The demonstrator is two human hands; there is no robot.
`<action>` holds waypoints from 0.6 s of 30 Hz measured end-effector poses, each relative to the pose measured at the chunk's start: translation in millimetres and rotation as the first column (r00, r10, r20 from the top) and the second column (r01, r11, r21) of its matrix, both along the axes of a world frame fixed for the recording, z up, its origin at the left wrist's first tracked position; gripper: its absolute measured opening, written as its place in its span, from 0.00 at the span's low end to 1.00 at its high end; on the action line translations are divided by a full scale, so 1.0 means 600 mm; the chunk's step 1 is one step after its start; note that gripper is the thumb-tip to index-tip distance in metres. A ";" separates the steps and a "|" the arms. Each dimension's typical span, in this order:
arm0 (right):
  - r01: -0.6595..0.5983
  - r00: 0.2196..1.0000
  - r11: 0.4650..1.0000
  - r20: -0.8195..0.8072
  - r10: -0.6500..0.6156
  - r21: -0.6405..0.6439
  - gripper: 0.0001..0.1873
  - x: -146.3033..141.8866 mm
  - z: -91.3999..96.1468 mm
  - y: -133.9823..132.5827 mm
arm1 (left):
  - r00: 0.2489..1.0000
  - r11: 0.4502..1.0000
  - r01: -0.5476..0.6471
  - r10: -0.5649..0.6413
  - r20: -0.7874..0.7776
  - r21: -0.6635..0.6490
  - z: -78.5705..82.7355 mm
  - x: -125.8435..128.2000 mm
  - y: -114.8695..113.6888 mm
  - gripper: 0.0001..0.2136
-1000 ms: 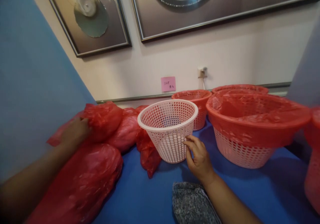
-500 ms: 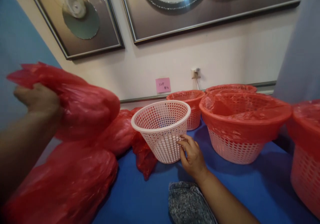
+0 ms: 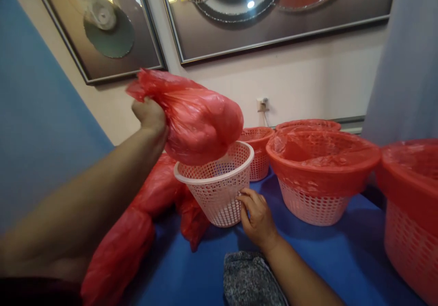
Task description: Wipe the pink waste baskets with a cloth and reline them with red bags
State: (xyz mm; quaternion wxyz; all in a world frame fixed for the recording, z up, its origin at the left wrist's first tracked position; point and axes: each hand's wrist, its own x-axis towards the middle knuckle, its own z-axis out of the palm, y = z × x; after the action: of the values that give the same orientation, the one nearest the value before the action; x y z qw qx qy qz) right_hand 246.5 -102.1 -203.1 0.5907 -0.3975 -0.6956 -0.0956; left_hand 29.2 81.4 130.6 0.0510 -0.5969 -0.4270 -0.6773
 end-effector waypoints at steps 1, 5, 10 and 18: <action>-0.003 1.000 1.000 -0.003 0.003 0.006 0.17 0.000 0.001 0.000 | 1.000 0.998 0.024 -0.025 0.000 -0.060 -0.025 0.015 -0.009 0.22; -0.005 1.000 1.000 -0.012 0.005 0.016 0.16 -0.001 0.003 0.001 | 0.941 0.931 0.138 -0.229 -0.247 -0.338 -0.119 0.044 -0.062 0.13; -0.027 1.000 0.999 0.005 0.028 -0.020 0.15 -0.005 0.002 0.000 | 0.763 0.862 0.188 -0.430 -0.482 -0.472 -0.169 0.050 -0.118 0.29; -0.047 0.999 0.999 0.004 0.047 -0.023 0.16 -0.007 0.003 -0.001 | 0.290 0.720 -0.181 -0.612 -0.736 -0.670 -0.209 0.100 -0.126 0.38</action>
State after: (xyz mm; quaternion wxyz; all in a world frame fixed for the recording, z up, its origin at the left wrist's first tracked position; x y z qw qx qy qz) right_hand 242.5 -102.5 -201.1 0.5869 -0.3876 -0.7070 -0.0747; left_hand 89.3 6.0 5.4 -0.0219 -0.9051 -0.4245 -0.0081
